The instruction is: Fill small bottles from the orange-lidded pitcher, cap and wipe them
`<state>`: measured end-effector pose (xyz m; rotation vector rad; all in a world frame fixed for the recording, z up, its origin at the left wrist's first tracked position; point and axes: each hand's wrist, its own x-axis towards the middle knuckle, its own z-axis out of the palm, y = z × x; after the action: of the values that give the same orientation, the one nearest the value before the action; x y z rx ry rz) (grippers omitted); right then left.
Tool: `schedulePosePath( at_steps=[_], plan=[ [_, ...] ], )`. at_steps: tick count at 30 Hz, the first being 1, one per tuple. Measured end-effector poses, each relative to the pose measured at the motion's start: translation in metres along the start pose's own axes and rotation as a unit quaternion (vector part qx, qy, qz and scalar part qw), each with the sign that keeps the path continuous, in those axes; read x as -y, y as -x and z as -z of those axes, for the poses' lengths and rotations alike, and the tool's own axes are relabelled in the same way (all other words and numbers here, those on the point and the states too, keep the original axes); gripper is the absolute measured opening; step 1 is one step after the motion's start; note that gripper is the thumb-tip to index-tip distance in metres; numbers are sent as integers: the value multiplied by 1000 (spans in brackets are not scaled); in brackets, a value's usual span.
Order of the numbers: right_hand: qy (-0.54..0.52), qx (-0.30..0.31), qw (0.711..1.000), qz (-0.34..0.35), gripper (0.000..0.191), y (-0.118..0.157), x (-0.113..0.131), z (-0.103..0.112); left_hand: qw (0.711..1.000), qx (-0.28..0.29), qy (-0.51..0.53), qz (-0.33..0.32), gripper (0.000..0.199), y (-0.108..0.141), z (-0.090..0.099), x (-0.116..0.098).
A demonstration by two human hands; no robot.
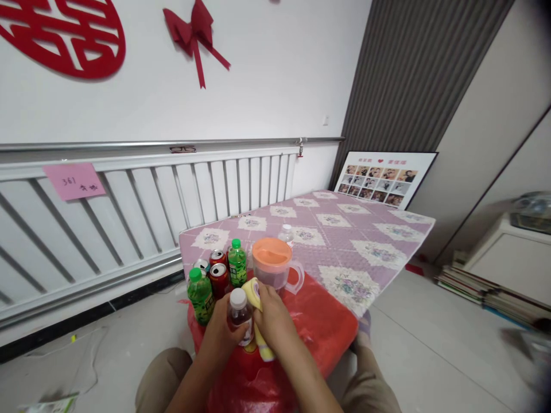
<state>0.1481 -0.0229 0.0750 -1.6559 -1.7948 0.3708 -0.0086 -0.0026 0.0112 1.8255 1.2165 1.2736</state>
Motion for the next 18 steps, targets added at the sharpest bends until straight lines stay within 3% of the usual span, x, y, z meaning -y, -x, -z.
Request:
schedulePosePath(
  at_steps=[4, 10, 14, 18],
  plan=[
    [3, -24, 1000, -10, 64, 29, 3, 0, 999, -9, 20, 37, 65, 1, -3, -8],
    [36, -50, 998, 15, 67, 62, 6, -16, 994, -12, 36, 106, 72, 3, -7, -24],
    [40, -60, 997, 23, 68, 64, 3, -19, 997, -22, -5, 76, 86, 8, -6, -23],
    [19, -71, 997, 23, 65, 59, -3, -12, 997, 48, -49, 18, 72, 8, 9, -19]
  ],
)
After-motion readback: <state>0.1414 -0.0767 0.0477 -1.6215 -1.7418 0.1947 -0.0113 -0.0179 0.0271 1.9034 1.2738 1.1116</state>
